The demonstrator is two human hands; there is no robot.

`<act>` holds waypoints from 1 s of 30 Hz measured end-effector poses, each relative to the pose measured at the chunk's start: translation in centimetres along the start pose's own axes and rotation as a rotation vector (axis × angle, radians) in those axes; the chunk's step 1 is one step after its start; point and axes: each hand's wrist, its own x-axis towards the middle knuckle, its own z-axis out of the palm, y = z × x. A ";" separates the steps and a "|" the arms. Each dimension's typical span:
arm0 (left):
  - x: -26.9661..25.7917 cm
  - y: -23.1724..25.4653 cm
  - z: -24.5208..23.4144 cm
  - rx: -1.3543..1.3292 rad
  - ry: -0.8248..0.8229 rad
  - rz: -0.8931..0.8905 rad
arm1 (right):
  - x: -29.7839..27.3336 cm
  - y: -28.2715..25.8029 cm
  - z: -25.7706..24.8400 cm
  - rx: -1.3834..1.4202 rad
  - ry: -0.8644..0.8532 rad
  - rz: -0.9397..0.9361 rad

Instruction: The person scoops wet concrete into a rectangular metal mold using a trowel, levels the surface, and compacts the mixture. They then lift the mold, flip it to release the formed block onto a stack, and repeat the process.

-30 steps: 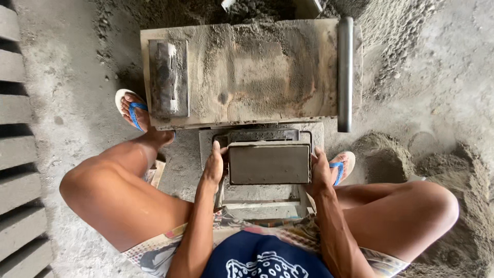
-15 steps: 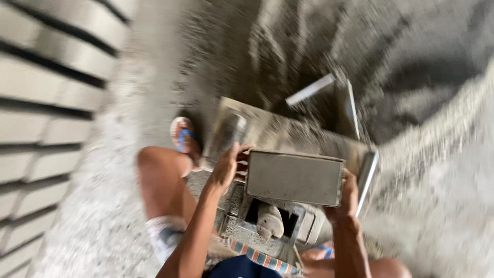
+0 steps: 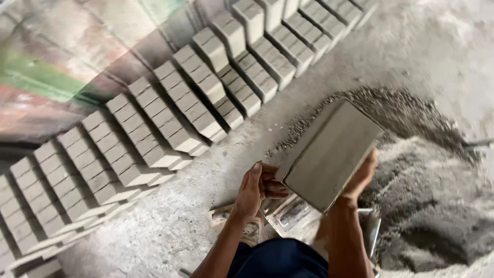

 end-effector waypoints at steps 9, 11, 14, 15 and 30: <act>4.4 10.5 -3.4 0.470 0.316 0.232 | 1.6 6.0 12.7 -0.029 -0.448 0.553; 6.2 12.1 -3.8 0.250 0.356 0.235 | 2.0 7.5 15.4 -0.024 -0.556 0.752; 12.1 8.9 -9.2 0.114 0.361 0.362 | 1.8 6.9 20.8 -0.305 -0.558 0.847; 13.1 10.4 -9.1 0.098 0.397 0.385 | 2.2 6.9 23.0 -0.337 -0.589 0.859; 22.3 15.1 -11.5 0.243 0.777 0.673 | 16.1 17.7 31.0 -0.633 -1.339 0.376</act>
